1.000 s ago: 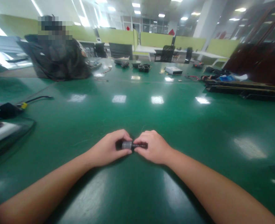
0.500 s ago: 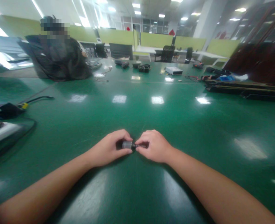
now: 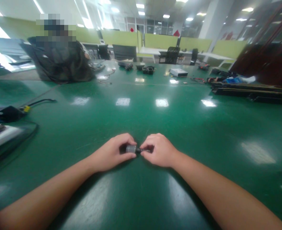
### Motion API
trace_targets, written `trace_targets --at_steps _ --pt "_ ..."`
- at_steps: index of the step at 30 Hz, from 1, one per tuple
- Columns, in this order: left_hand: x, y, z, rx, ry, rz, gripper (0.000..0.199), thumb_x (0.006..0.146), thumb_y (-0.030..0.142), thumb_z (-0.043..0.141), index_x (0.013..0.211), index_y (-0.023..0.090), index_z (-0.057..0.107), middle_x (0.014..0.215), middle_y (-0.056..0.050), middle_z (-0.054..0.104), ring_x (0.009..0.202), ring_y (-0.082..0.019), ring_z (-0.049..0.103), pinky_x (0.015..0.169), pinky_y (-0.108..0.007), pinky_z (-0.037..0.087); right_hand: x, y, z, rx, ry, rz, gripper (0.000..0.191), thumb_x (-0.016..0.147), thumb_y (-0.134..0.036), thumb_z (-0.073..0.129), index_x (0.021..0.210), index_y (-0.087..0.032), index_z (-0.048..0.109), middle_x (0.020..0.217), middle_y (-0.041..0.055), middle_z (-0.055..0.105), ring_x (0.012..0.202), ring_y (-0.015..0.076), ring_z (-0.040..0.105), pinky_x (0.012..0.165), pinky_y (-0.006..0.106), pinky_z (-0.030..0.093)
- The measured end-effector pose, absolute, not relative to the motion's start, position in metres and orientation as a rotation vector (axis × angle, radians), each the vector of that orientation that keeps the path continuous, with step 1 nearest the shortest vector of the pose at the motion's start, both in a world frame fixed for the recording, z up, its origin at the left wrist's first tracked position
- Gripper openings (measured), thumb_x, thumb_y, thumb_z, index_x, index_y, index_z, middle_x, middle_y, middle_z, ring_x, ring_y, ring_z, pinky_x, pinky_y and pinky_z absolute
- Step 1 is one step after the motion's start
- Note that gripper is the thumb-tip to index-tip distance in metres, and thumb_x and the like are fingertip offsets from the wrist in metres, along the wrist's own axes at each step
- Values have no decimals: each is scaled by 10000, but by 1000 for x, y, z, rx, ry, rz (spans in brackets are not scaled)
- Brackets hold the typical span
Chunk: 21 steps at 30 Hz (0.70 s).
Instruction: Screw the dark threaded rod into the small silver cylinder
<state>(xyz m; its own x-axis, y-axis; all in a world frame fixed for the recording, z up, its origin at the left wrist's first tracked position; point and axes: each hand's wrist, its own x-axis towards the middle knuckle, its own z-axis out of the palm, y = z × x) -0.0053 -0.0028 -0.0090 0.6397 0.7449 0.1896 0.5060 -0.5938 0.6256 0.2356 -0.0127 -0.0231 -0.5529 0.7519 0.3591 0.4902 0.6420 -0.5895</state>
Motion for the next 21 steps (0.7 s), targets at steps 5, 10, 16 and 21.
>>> trace_targets --at_steps 5,10,16,21 --pt "-5 -2 -9 2332 975 582 217 831 300 776 992 200 669 959 -29 683 861 -201 640 780 -314 478 235 -13 -21 -978 -2280 575 55 782 -177 778 822 -210 759 844 23 769 779 173 683 770 311 479" --pt "-5 -2 -8 2334 978 585 207 829 292 770 983 199 668 949 -28 682 854 -202 637 773 -313 477 234 -14 -22 -1016 -2271 564 72 780 -221 810 791 -205 741 809 14 755 744 163 664 740 302 457" --pt "-5 -2 -8 2336 977 592 208 829 282 782 980 199 665 937 -15 675 845 -193 635 774 -308 467 234 -15 -24 -1052 -2265 542 67 774 -181 778 773 -196 712 759 0 726 698 149 626 720 294 432" --pt "-5 -3 -8 2331 970 587 211 826 273 784 985 197 668 939 -13 673 842 -192 636 776 -310 467 236 -15 -20 -1060 -2294 556 66 775 -171 746 758 -190 685 713 -11 681 665 137 595 693 281 416"
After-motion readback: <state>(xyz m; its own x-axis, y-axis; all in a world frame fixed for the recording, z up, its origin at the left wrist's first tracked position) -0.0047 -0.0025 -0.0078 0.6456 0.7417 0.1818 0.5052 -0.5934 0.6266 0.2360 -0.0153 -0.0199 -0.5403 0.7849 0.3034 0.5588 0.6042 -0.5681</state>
